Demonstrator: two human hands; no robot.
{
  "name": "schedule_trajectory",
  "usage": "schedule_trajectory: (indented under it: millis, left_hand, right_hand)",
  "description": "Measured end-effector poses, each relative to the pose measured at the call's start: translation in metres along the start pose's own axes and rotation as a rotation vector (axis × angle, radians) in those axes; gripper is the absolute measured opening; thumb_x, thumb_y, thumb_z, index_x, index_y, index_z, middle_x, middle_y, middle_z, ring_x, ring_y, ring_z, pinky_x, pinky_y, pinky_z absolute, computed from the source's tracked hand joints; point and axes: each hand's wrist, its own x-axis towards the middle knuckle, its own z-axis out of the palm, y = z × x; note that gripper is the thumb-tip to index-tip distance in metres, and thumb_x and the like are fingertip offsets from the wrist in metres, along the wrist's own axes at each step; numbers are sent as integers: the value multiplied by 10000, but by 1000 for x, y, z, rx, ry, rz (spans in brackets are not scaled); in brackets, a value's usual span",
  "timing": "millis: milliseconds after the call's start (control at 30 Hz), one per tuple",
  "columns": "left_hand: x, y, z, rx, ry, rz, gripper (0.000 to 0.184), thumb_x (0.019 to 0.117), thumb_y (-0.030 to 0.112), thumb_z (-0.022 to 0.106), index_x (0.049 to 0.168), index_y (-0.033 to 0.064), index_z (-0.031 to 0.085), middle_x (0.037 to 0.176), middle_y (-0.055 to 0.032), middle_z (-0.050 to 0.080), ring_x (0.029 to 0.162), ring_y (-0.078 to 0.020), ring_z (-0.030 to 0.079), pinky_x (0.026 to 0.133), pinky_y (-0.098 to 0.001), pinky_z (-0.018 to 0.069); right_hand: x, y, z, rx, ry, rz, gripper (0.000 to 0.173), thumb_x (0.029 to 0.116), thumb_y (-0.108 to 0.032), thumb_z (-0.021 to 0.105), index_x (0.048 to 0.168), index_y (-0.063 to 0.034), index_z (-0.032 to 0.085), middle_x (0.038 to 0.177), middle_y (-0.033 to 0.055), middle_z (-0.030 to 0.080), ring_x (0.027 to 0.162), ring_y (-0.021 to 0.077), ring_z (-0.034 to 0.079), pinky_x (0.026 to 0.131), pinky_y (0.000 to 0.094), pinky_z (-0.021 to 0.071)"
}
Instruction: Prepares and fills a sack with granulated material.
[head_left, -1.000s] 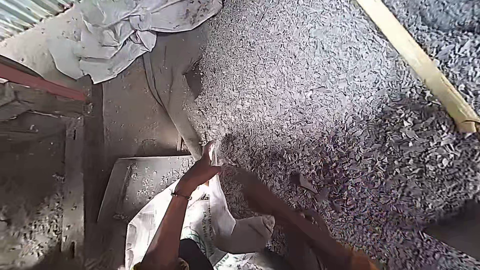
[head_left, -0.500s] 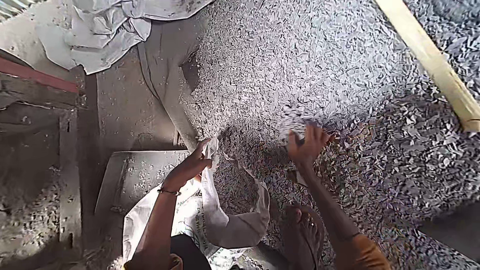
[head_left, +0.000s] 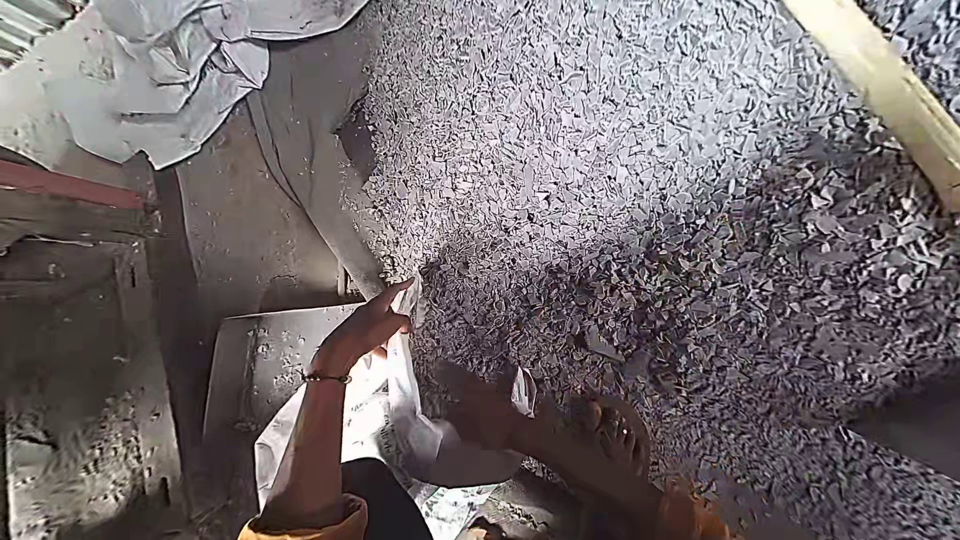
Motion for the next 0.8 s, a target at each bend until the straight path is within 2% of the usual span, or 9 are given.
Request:
schedule_trajectory:
  millis: [67,133,233,333,400,467,533,700,800]
  left_hand:
    - [0,1,5,186,129,32,707,975,230,672,1601,262,346,1257,-286,621,955,-426,659,798,-620,522]
    - [-4,20,12,337,253,32,733,939,350,739,1578,223,405,1417,-315,523,1218,-524,562,968,-726,422]
    - [3,53,18,358,392,260,708,918,306,765,1548,212,457,1488,-291,451,1281,-530,503,970,-731,418]
    - [45,89,14,275,420,658,639,966,352,706,1540,218,462,1559,-166,429,1328,-414,509,1013,-627,469]
    - [76,112,15,174,357,768,617,990,417,657,1541,215,468,1619,-134,361,1421,-372,437,1111,-597,409]
    - [95,122,17,105,363,785,535,975,450,667,1448,213,587,1564,-160,410,1376,-391,452,1088,-594,412]
    - [100,117,16,115,387,808,457,998,462,626,1383,217,653,1469,-144,552,1364,-366,489,1126,-570,375]
    - [83,84,30,89,312,797,399,1052,310,574,1359,65,644,1429,-164,587,1366,-337,518,1164,-559,357]
    - [70,69,25,87,131,698,389,1061,230,544,1372,4,611,1460,-206,547,1391,-338,494,1165,-530,368]
  right_hand:
    - [-5,-5,-28,-206,248,-39,423,999,-106,574,1413,-23,600,1543,245,470,1412,393,485,1142,510,431]
    - [-10,-12,-85,-357,578,-48,319,982,-118,595,1260,-9,707,1445,248,563,1313,395,574,1072,512,493]
    - [-22,-20,-187,-688,989,0,403,963,-230,612,1251,46,673,1442,262,555,1332,417,549,1065,570,474]
    - [-16,-31,-278,-942,1144,87,630,992,-376,546,1423,82,514,1573,316,383,1486,509,313,1187,665,260]
    - [2,-28,-303,-1018,1207,166,729,971,-467,540,1485,44,461,1566,312,391,1480,514,318,1158,702,251]
    - [19,-23,-294,-1046,1195,195,761,942,-525,559,1468,22,499,1470,336,481,1386,543,422,1083,750,293]
    - [28,-12,-264,-1029,1172,148,683,902,-528,608,1300,27,624,1276,324,614,1231,544,546,993,743,375]
    - [39,-5,-175,-659,965,195,553,903,-449,664,1139,50,693,1102,277,685,1065,486,649,858,665,493]
    - [41,-8,-127,-364,891,183,569,953,-431,634,1233,62,678,1190,288,672,1145,455,639,973,615,489]
